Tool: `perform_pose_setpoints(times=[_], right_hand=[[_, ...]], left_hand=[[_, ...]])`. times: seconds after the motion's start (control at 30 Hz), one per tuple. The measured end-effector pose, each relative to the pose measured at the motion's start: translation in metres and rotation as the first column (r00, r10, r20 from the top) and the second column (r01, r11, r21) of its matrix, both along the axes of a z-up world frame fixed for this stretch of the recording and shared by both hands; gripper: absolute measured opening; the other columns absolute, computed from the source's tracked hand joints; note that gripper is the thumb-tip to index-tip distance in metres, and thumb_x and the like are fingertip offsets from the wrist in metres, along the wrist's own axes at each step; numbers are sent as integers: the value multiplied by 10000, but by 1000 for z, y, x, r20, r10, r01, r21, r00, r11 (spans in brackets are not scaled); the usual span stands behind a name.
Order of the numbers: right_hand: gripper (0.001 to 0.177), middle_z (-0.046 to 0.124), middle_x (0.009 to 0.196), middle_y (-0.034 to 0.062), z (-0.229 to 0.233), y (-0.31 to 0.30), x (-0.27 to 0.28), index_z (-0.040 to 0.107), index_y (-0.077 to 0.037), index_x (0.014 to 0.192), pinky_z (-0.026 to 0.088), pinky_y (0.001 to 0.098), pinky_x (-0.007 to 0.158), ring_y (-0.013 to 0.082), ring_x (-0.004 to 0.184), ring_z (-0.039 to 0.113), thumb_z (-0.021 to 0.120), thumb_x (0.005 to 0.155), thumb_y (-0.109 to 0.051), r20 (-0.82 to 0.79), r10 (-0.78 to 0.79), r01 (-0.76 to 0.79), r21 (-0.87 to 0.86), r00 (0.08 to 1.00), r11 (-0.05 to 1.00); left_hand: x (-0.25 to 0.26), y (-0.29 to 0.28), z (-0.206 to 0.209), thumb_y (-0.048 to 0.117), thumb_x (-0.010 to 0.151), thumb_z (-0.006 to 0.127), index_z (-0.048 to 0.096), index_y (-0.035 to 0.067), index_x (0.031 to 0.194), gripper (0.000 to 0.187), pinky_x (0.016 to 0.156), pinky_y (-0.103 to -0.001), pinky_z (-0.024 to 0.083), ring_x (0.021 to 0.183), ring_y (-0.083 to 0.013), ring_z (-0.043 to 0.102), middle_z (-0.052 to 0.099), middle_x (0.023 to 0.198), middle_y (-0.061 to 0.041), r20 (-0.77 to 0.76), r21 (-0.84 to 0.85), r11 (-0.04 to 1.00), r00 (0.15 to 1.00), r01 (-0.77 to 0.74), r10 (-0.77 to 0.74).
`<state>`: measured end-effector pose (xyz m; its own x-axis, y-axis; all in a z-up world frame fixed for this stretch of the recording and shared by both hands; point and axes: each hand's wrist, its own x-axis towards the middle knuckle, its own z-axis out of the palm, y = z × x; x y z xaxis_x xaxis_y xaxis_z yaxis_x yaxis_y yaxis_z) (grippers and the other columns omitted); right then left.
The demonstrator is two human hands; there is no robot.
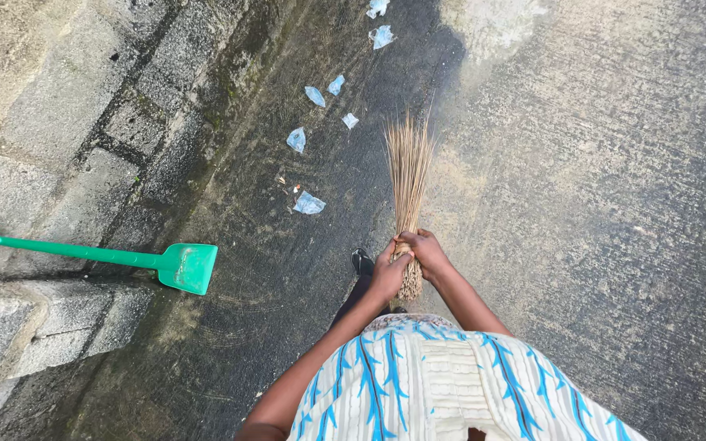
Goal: The person sweeps litter and debris from a paved surface using a handheld broom made of sticks.
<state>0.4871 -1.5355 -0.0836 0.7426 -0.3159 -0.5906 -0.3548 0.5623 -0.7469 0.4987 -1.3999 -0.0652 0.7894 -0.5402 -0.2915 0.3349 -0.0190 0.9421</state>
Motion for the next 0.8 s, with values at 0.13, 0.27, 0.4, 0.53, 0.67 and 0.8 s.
perform_pose_setpoints(times=[0.13,0.27,0.4,0.53,0.67,0.8], right_hand=[[219,707,875,128,14,-23,57,628,54,1016,568,329,677,206,742,694,676,863,-94,15,0,0,-20,1000,1000],[213,691,871,113,34,-36,107,617,40,1034,561,327,656,198,728,678,684,864,-72,67,7,-4,-47,998,999],[206,695,875,126,35,-43,147,589,37,1032,562,335,650,212,726,690,675,874,-63,55,12,-12,-15,998,1000],[213,688,871,117,18,-38,176,607,41,1047,565,336,640,201,715,678,668,878,-74,37,50,-52,56,998,997],[220,684,871,119,6,-30,200,600,48,1057,571,338,640,205,717,681,669,883,-70,8,109,-110,63,994,992],[229,683,882,109,4,-31,223,588,33,1065,580,336,656,203,732,692,682,876,-58,-14,139,-137,72,990,988]], left_hand=[[53,-25,8,137,925,655,500,-34,1476,597,849,-291,520,963,-139,637,703,1129,-106,-36,19,999,999,-37,37],[101,-36,29,161,940,663,515,-40,1462,579,869,-278,526,996,-133,655,717,1150,-94,56,41,999,998,-30,28],[139,-43,41,175,945,687,496,-25,1465,590,886,-265,520,1022,-131,667,716,1165,-89,74,156,986,996,-52,41],[162,-39,39,165,930,666,523,16,1463,572,837,-275,535,965,-121,665,719,1122,-82,-43,49,994,995,-93,95],[179,-32,38,154,940,657,563,10,1436,525,792,-288,543,909,-126,667,716,1064,-82,-80,52,990,988,-129,133],[196,-31,43,161,937,630,517,45,1451,538,761,-291,551,871,-126,673,714,1045,-65,-151,81,983,973,-164,175]])
